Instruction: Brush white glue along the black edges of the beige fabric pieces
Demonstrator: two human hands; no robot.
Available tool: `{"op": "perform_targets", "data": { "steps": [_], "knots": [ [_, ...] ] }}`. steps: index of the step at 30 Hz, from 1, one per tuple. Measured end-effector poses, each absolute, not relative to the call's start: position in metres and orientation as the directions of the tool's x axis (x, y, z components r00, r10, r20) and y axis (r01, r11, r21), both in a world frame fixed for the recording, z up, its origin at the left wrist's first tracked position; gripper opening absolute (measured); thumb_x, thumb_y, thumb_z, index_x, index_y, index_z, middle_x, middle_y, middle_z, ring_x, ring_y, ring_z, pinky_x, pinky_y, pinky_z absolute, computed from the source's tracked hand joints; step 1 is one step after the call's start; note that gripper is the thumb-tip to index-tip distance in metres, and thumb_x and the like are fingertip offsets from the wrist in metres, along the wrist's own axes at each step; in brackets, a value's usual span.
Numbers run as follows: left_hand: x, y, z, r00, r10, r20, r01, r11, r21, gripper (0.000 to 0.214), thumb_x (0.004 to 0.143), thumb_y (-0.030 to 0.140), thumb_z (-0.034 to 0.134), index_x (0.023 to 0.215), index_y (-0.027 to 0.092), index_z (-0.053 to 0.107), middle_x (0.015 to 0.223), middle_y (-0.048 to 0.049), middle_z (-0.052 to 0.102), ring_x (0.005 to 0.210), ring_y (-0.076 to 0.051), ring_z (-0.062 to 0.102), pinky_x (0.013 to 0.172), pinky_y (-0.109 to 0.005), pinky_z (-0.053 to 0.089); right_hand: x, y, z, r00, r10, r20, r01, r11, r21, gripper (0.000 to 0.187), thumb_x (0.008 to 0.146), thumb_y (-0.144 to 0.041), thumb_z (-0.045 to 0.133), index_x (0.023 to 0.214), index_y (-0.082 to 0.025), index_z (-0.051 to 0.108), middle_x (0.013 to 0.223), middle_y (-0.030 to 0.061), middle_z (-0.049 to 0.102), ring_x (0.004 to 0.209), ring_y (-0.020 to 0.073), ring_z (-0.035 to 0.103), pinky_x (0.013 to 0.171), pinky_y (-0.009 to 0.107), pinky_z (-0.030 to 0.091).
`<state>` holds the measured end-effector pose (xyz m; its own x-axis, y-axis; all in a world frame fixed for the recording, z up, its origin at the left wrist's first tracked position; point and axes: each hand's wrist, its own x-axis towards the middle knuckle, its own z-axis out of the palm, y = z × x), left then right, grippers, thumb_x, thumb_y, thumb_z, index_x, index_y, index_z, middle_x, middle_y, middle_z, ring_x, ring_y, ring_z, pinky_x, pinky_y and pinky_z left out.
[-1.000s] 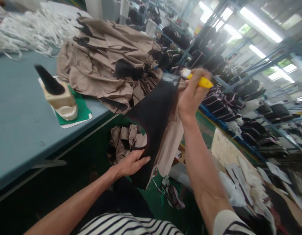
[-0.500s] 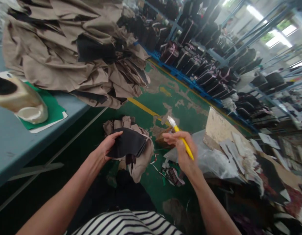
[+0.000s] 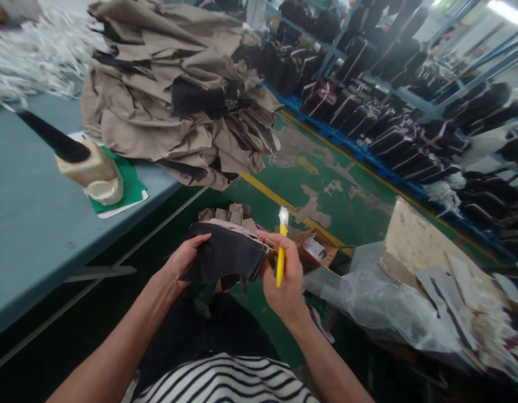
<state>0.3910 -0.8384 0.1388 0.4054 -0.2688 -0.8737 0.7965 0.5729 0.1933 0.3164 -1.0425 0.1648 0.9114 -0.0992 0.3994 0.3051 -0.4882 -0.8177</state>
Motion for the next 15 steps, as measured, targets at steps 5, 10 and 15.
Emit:
{"op": "perform_targets", "data": {
  "steps": [5,10,15],
  "knots": [
    [0.383,-0.821,0.138,0.433,-0.288,-0.854,0.781,0.593,0.196,0.028,0.105,0.019,0.05,0.098,0.009,0.075,0.065,-0.0115,0.077,0.043,-0.024,0.071,0.041,-0.031,0.059,0.351,-1.034,0.159,0.763,0.089,0.64,0.58,-0.531,-0.618,0.02,0.101,-0.019,0.059,0.119,-0.025,0.063,0.101,0.0083,0.08,0.092,0.0229,0.08,0.081,0.034,0.066],
    [0.367,-0.8,0.143,0.597,-0.31,-0.74,0.669,0.701,0.246,0.066,0.11,0.06,0.035,0.095,0.011,0.077,0.083,-0.0179,0.082,0.074,-0.027,0.08,0.065,-0.035,0.065,0.385,-1.034,0.174,0.718,0.238,0.654,0.672,-0.479,-0.565,0.015,0.099,-0.02,0.066,0.112,-0.027,0.067,0.095,0.0041,0.08,0.083,0.0202,0.079,0.077,0.031,0.065],
    [0.344,-0.788,0.144,0.868,-0.299,-0.396,0.475,0.73,0.491,0.111,0.071,0.105,0.048,0.123,0.011,0.078,0.132,-0.0221,0.077,0.135,-0.039,0.064,0.117,-0.046,0.048,0.394,-1.03,0.196,0.771,0.312,0.555,0.629,-0.512,-0.585,0.005,0.102,-0.023,0.064,0.106,-0.025,0.066,0.088,0.002,0.078,0.075,0.017,0.076,0.071,0.027,0.062]
  ]
}}
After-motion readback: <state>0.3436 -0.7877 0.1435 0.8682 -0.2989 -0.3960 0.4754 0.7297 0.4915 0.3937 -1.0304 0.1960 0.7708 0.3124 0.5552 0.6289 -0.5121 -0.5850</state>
